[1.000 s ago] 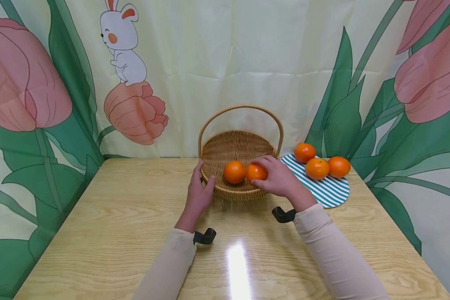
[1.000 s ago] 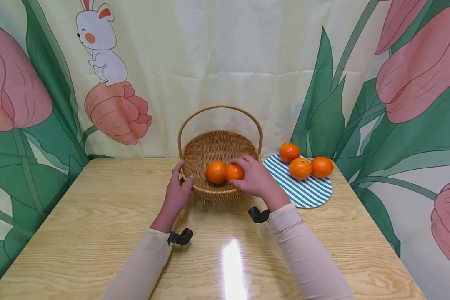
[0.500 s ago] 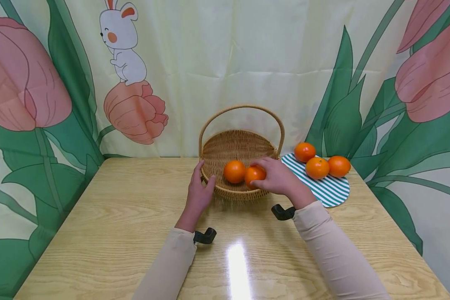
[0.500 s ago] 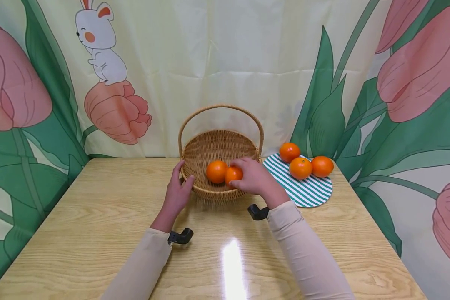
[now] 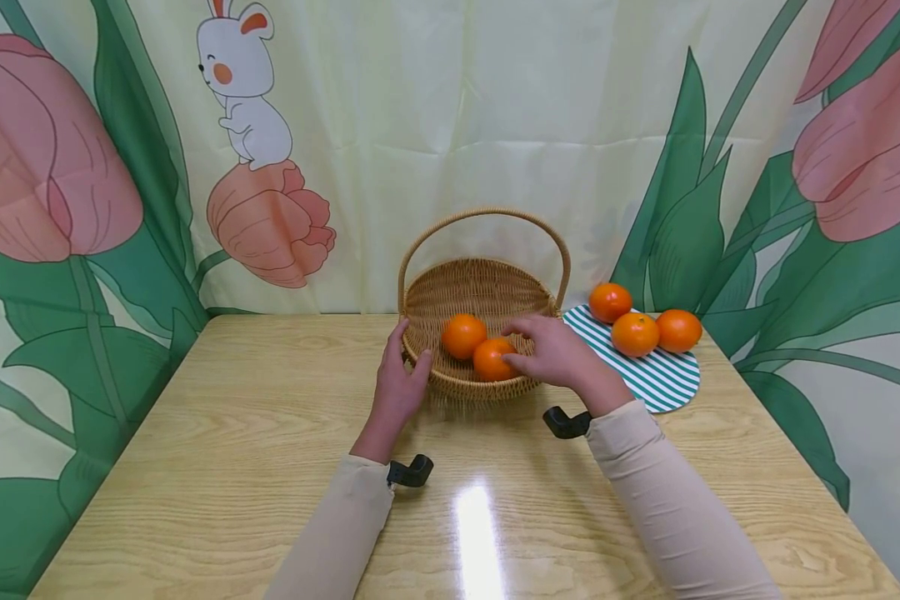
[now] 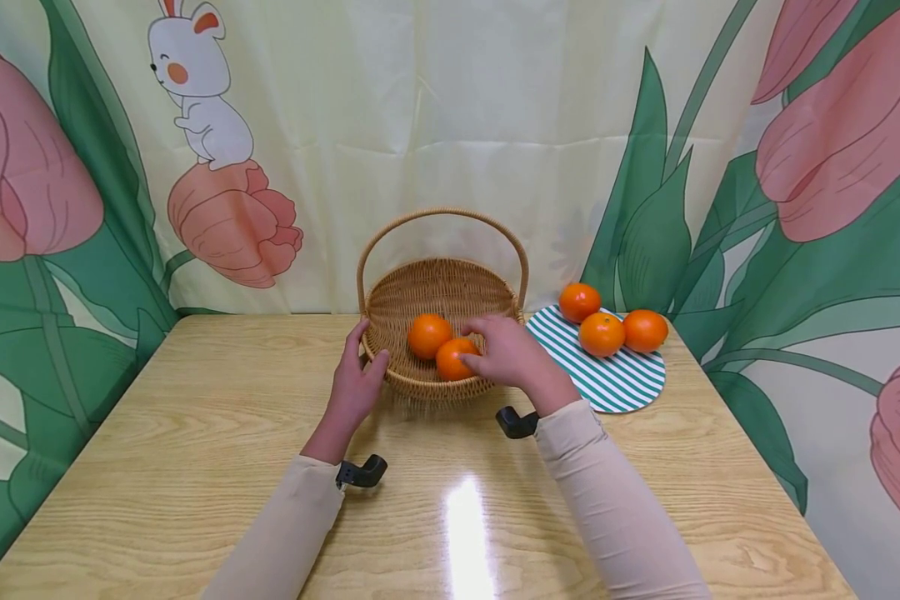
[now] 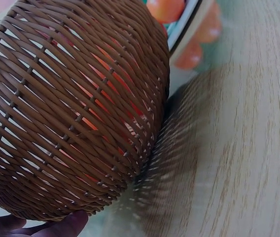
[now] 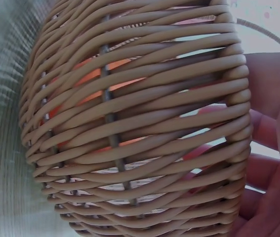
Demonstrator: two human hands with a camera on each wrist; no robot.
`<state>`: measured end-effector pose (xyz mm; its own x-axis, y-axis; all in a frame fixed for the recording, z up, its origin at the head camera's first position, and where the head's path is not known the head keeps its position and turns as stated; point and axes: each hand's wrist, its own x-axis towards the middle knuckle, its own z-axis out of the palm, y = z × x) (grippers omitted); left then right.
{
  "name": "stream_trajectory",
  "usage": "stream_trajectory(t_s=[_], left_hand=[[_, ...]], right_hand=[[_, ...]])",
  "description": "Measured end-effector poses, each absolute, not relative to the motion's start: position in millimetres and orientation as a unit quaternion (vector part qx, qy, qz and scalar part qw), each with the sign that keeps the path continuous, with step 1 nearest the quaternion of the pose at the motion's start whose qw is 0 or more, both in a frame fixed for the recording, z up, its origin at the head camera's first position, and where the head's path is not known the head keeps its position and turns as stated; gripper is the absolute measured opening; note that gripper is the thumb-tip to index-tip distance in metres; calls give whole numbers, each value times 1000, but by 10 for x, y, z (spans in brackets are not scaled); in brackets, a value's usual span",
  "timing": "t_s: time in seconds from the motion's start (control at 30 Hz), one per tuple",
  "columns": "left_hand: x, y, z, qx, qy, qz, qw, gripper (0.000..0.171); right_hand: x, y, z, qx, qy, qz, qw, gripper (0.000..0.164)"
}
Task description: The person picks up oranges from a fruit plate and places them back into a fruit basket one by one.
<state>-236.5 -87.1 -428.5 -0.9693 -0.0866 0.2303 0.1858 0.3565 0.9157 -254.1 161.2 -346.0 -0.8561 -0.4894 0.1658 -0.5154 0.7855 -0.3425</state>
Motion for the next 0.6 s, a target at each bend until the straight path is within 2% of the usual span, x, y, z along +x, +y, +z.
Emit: stream_trajectory(t_s=[0.17, 0.6], left_hand=[[-2373, -860, -4282, -25, -813, -568, 123, 62], [-2379, -873, -4310, -23, -814, -568, 118, 63]], right_hand=[[-2533, 1643, -3474, 270, -937, 212, 66, 35], [-2485, 1846, -3561, 253, -913, 247, 204, 27]])
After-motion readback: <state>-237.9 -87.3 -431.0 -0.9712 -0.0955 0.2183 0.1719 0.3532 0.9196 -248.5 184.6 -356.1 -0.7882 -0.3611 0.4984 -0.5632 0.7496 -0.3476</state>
